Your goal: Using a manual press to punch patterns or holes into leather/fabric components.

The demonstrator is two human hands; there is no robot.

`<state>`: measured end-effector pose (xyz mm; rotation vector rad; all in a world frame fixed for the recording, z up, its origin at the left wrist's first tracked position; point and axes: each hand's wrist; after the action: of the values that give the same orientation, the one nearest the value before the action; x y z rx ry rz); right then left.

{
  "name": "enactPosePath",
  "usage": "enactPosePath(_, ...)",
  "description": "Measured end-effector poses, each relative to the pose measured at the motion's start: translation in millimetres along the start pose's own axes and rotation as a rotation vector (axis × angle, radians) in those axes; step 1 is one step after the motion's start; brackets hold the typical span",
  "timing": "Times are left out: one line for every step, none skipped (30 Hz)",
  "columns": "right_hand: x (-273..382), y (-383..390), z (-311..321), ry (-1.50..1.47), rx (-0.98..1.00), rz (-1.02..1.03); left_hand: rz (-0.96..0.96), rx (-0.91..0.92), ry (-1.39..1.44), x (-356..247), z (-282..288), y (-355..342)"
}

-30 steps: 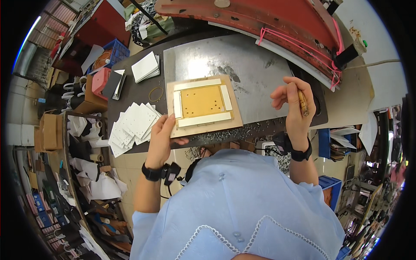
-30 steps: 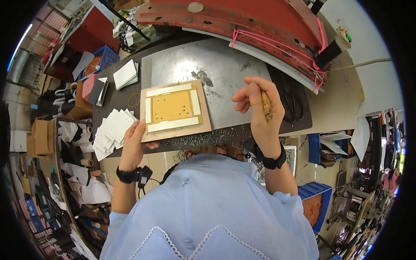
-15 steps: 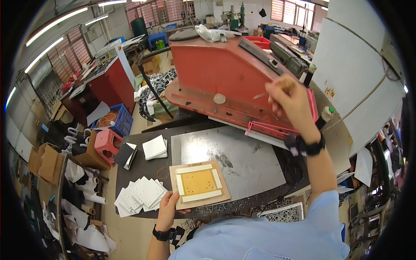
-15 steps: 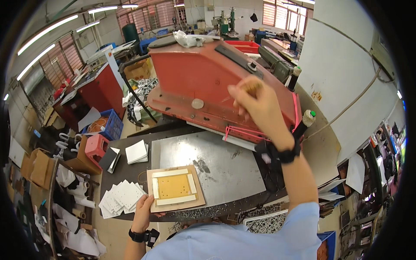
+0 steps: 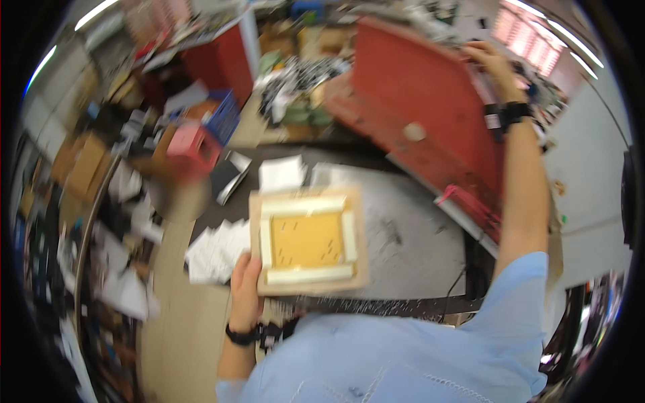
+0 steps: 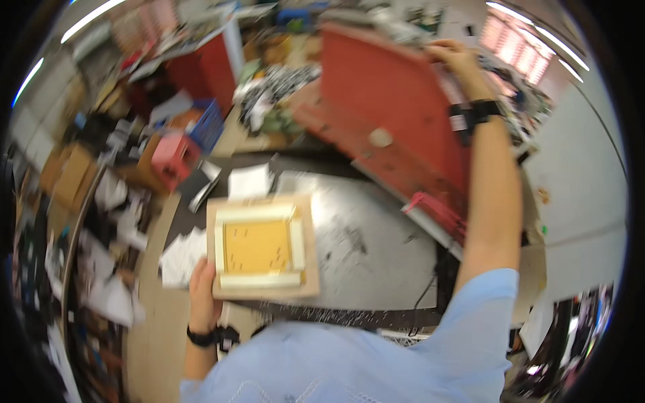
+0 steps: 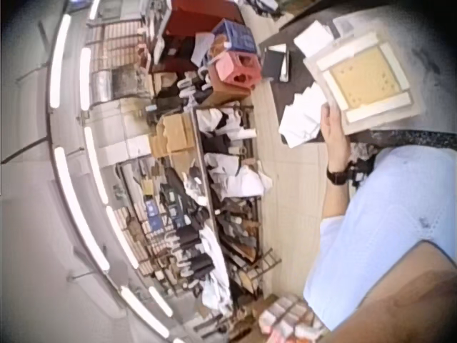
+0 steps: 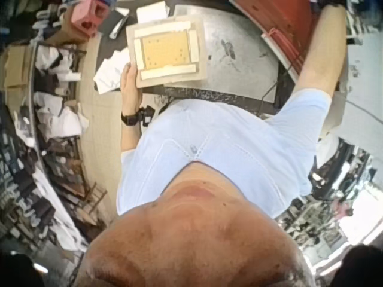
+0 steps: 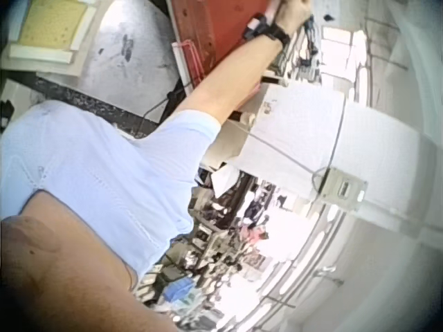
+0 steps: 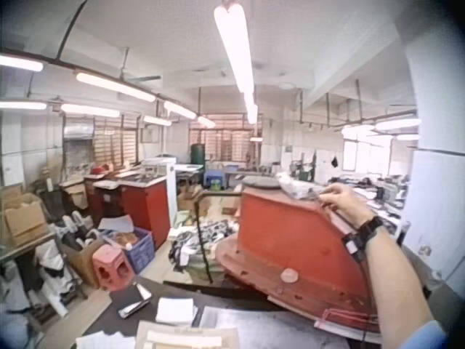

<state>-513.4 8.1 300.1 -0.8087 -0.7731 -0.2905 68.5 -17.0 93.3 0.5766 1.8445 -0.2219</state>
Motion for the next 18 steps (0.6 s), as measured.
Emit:
enactPosePath(-32.1,-15.1,16.9,0.012,0.054,-0.011,-0.014,-0.019,0.019,-3.6,0.3,-0.1)
enactPosePath(-25.6,-16.1,33.5,0.194,0.128,-0.053,-0.034,-0.029,0.044,-5.8,2.5,-0.7)
enactPosePath(-39.3,-20.5,42.7,0.182,0.105,-0.067,-0.066,-0.034,0.027,-7.6,3.4,-0.8)
enactPosePath(-58.9,-32.2,56.7,0.202,0.041,-0.091,-0.104,-0.021,0.011,-8.5,5.5,-1.3)
enactPosePath(-64.6,-36.4,57.8,0.288,0.038,-0.029,-0.104,-0.049,0.015,-9.5,7.8,1.7)
enactPosePath(-65.5,-36.6,50.4,0.351,0.018,-0.018,-0.107,-0.062,0.022,-9.8,8.8,3.1)
enactPosePath(-71.3,-41.5,50.6,0.389,0.034,-0.002,-0.107,-0.051,0.036,-9.1,9.6,3.3)
enactPosePath(-69.0,-46.9,48.2,0.437,0.044,0.018,-0.114,-0.076,0.028,-6.7,11.0,3.3)
enactPosePath(-68.8,-50.4,45.0,0.505,0.021,0.028,-0.118,-0.093,0.020,-4.2,13.4,3.1)
enactPosePath(-69.5,-52.7,42.5,0.576,-0.006,0.035,-0.119,-0.103,0.011,-1.5,16.2,2.7)
enactPosePath(-66.6,-51.6,41.1,0.650,-0.035,0.037,-0.117,-0.093,0.010,1.2,20.4,1.8)
enactPosePath(-65.8,-48.9,46.2,0.748,-0.124,0.076,-0.110,-0.115,0.008,1.9,21.2,-0.7)
enactPosePath(-61.7,-50.0,54.5,0.776,-0.122,0.152,-0.102,-0.132,0.004,2.3,21.0,-4.2)
enactPosePath(-54.1,-45.5,66.7,0.808,-0.117,0.221,-0.087,-0.144,-0.001,3.7,21.0,-7.7)
enactPosePath(-24.2,-24.7,58.8,0.649,-0.061,0.194,-0.085,-0.155,-0.043,7.3,26.7,-8.7)
enactPosePath(19.4,9.4,35.2,0.496,-0.015,0.160,-0.051,-0.175,-0.037,9.0,27.5,-9.2)
enactPosePath(67.5,55.9,-1.2,0.166,0.095,0.112,-0.024,-0.196,-0.032,9.2,26.4,-10.0)
enactPosePath(107.6,96.8,-26.4,-0.168,0.190,0.070,-0.002,-0.216,-0.026,9.9,26.3,-11.9)
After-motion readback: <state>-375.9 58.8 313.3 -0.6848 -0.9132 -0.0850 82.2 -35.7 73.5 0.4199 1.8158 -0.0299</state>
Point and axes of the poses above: each hand's wrist, its own y-axis away from the middle knuckle, its own z-axis out of the back of the hand, x = y × z, and after that the axes turned 4 degrees about -y, right-handed
